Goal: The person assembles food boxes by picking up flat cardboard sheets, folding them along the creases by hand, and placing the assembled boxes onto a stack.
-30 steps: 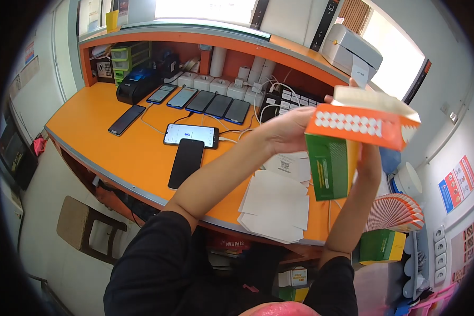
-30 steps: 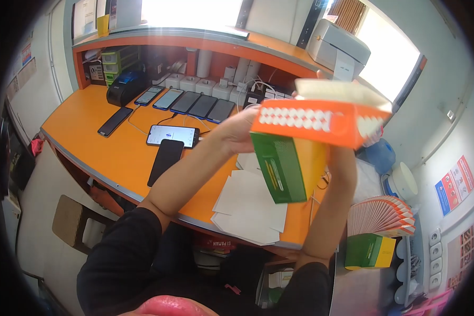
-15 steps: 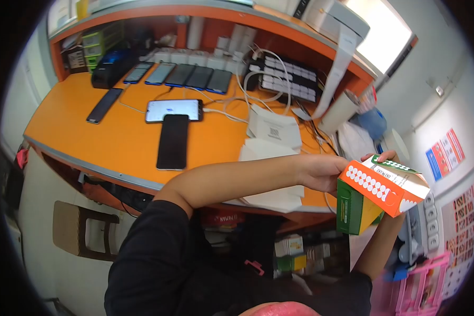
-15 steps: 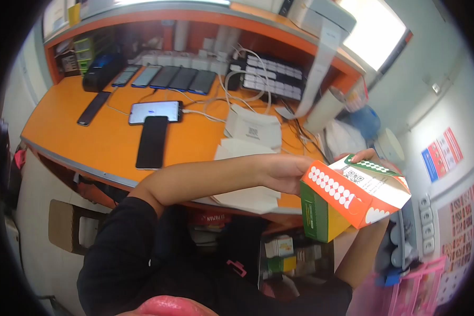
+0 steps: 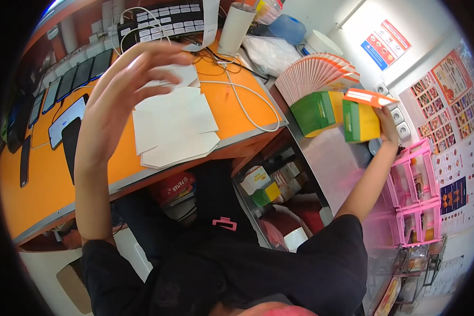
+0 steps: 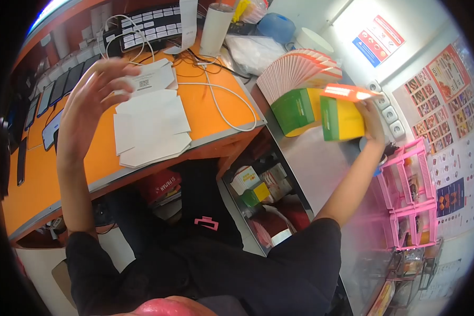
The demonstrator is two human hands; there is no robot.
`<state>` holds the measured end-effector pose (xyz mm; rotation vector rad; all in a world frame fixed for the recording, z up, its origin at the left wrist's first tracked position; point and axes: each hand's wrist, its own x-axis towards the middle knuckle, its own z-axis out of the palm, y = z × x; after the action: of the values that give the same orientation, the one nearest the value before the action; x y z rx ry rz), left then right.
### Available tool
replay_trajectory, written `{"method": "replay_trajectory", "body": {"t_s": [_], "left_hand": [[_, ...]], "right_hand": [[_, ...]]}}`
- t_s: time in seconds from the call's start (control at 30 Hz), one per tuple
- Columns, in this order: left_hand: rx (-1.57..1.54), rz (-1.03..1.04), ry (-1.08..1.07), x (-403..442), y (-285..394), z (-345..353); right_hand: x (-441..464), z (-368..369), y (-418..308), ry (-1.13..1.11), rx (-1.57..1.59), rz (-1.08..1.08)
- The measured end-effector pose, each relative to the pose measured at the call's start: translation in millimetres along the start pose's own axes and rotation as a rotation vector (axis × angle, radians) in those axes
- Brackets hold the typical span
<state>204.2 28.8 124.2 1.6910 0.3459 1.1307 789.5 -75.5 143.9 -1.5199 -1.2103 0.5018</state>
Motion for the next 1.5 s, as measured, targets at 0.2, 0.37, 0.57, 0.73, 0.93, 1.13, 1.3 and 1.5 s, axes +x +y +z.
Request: {"method": "replay_trajectory", "body": {"t_s": [0.2, 0.37, 0.57, 0.73, 0.93, 1.13, 1.3, 1.5], "left_hand": [[0.148, -0.035, 0.544, -62.0, -41.3, -27.4], [0.230, -0.119, 0.698, -94.6, -75.0, -40.3], [0.269, -0.166, 0.665, -110.5, -98.0, -36.6], [0.286, -0.181, 0.631, -112.6, -97.5, -35.3], [0.315, -0.231, 0.567, -111.2, -94.3, -29.5], [0.341, -0.187, 0.602, -112.4, -99.3, -31.0], [0.596, -0.196, 0.614, -111.8, -97.2, -30.0], [0.843, -0.260, 0.428, -111.9, -95.1, -28.6]], "right_hand": [[30.9, 40.5, 26.2, -0.113, 0.158, 0.099], [56.6, 67.0, 29.9, -0.200, 0.074, 0.278], [68.3, 83.8, 47.5, 0.031, -0.597, 0.181], [35.2, 150.5, 27.3, 0.323, -1.155, 0.190], [55.9, 114.2, 85.7, 0.292, -1.095, 0.060], [25.9, 143.8, 60.1, 0.942, -1.011, -0.429], [-53.8, 249.7, 0.5, 0.705, -0.394, -0.583], [-102.4, 367.8, -13.5, -0.187, -0.304, -0.340]]}}
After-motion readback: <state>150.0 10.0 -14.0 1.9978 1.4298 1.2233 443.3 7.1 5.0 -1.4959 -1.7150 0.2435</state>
